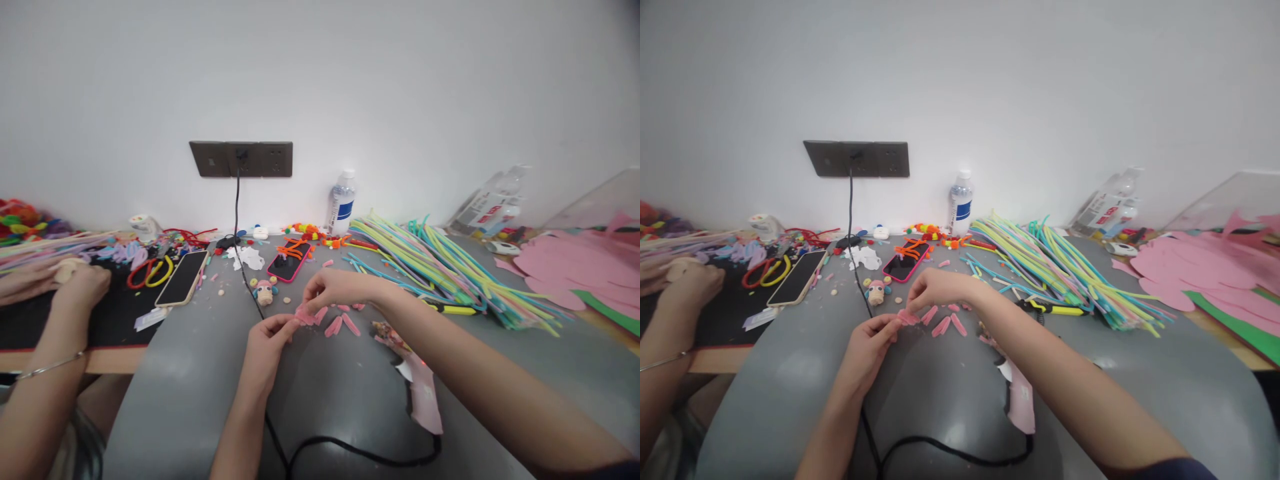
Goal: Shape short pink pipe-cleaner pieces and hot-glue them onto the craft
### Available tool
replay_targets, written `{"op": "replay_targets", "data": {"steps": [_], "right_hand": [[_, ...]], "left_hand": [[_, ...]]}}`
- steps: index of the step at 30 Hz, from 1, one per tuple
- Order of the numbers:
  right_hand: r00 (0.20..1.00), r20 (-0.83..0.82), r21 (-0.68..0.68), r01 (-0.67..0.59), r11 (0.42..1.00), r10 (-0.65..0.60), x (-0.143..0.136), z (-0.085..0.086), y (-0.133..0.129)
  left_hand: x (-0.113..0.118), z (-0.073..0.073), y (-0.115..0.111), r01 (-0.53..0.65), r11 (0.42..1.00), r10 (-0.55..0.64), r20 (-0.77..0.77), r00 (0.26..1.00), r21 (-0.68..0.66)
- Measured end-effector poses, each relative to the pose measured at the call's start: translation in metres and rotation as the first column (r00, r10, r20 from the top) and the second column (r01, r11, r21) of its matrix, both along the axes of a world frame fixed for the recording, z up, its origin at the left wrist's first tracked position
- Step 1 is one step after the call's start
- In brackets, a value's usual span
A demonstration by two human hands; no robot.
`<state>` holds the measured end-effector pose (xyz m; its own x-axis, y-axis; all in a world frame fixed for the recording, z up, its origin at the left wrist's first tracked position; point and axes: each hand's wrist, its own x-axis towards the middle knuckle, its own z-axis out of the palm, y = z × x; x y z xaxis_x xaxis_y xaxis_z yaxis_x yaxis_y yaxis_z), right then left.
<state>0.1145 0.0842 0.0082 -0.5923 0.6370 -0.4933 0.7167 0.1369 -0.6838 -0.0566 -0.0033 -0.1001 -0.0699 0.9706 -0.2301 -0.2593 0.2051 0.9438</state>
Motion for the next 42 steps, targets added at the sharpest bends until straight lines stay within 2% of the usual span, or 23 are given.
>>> {"op": "replay_targets", "data": {"steps": [24,29,33,36,39,42], "right_hand": [[1.0,-0.016,-0.029,0.023,0.999,-0.023,-0.002,0.003,-0.002],[0.999,-0.035,-0.011,0.032,0.999,-0.032,0.003,-0.002,0.0],[0.992,-0.119,0.033,0.039,0.999,-0.035,0.012,-0.01,0.004],[0.98,-0.181,0.07,0.091,0.993,-0.077,0.016,-0.013,0.008],[0.98,-0.16,0.209,0.151,0.966,-0.119,0.013,-0.012,0.01],[0.983,-0.06,0.374,0.184,0.909,-0.174,0.011,-0.001,0.002]], "left_hand": [[-0.001,-0.003,0.0,-0.012,1.0,0.012,-0.027,1.0,0.014],[-0.001,-0.002,0.0,-0.019,1.0,0.019,0.015,1.0,0.007],[-0.001,-0.001,0.0,-0.02,1.0,0.02,0.04,0.999,-0.01],[-0.002,-0.002,-0.003,-0.042,0.999,0.042,0.056,0.998,-0.004],[-0.004,-0.005,-0.008,-0.055,0.998,0.053,0.083,0.995,0.022],[-0.006,-0.009,-0.015,-0.051,0.998,0.045,0.122,0.992,0.048]]}}
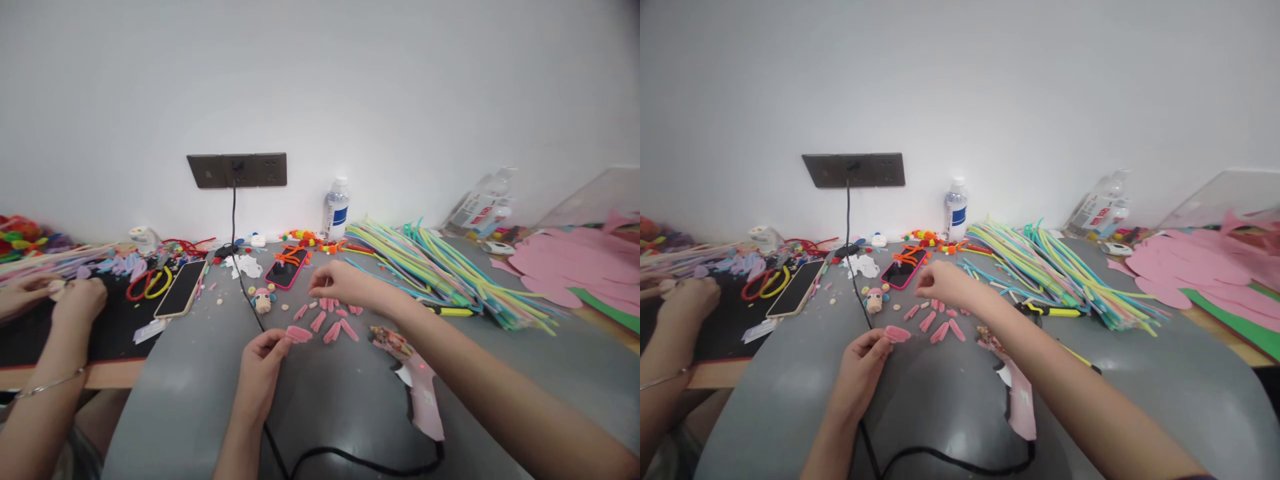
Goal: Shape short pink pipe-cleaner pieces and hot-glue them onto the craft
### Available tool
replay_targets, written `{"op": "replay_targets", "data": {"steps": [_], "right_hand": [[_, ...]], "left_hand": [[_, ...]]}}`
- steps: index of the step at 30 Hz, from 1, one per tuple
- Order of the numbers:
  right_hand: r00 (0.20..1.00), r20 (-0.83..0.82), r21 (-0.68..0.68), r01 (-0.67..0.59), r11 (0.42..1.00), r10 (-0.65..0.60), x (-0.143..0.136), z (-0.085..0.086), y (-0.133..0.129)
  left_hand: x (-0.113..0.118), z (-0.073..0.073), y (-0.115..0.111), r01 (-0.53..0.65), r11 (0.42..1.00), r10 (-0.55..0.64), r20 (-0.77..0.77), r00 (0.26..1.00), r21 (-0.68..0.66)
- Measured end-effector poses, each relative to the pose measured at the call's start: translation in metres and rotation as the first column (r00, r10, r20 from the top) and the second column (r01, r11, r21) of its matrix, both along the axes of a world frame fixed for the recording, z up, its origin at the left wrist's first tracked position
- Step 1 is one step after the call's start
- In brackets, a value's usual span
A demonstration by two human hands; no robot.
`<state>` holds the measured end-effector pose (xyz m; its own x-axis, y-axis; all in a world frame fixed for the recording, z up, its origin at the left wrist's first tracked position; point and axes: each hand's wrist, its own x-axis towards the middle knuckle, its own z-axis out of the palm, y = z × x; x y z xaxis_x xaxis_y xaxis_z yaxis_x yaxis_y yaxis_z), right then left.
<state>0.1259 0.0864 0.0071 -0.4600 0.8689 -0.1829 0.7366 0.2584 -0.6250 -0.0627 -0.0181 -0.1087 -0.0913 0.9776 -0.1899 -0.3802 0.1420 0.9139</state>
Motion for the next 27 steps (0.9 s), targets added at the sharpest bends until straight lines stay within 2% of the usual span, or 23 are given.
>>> {"op": "replay_targets", "data": {"steps": [3,6,9,12,14,16,19,21,24,27], "right_hand": [[0.982,0.167,0.089,0.07,0.994,-0.084,0.013,0.015,-0.031],[0.966,0.242,0.055,0.083,0.995,-0.094,0.045,0.017,-0.085],[0.935,0.272,-0.012,0.241,0.97,-0.229,0.083,-0.011,-0.143],[0.85,0.282,-0.053,0.477,0.877,-0.445,0.107,-0.056,-0.179],[0.808,0.178,0.014,0.568,0.823,-0.561,0.109,-0.082,-0.187],[0.736,0.106,0.064,0.666,0.743,-0.669,0.103,-0.099,-0.188],[0.642,0.066,0.129,0.754,0.645,-0.764,0.093,-0.112,-0.183],[0.618,0.011,0.142,0.777,0.613,-0.786,0.091,-0.117,-0.181],[0.581,-0.158,0.074,0.813,0.577,-0.798,0.094,-0.123,-0.183],[0.463,-0.416,-0.154,0.812,0.563,-0.783,0.091,-0.12,-0.19]], "left_hand": [[-0.002,-0.002,-0.005,0.004,0.999,-0.006,0.036,0.999,0.037],[-0.002,-0.002,-0.008,0.008,0.992,-0.015,0.048,0.999,0.126],[-0.002,0.001,-0.011,-0.006,0.974,-0.002,0.034,0.999,0.225],[0.0,0.001,-0.012,-0.015,0.962,0.015,0.004,1.0,0.272],[0.003,0.0,-0.011,-0.007,0.962,0.013,-0.021,1.0,0.273],[0.006,-0.003,-0.01,0.002,0.965,0.009,-0.041,0.999,0.264],[0.01,-0.007,-0.009,0.014,0.964,0.005,-0.07,0.998,0.266],[0.012,-0.008,-0.009,0.016,0.961,0.009,-0.088,0.996,0.278],[0.012,-0.007,-0.01,0.002,0.955,0.027,-0.094,0.995,0.297],[0.011,-0.007,-0.011,0.001,0.944,0.028,-0.086,0.996,0.33]]}}
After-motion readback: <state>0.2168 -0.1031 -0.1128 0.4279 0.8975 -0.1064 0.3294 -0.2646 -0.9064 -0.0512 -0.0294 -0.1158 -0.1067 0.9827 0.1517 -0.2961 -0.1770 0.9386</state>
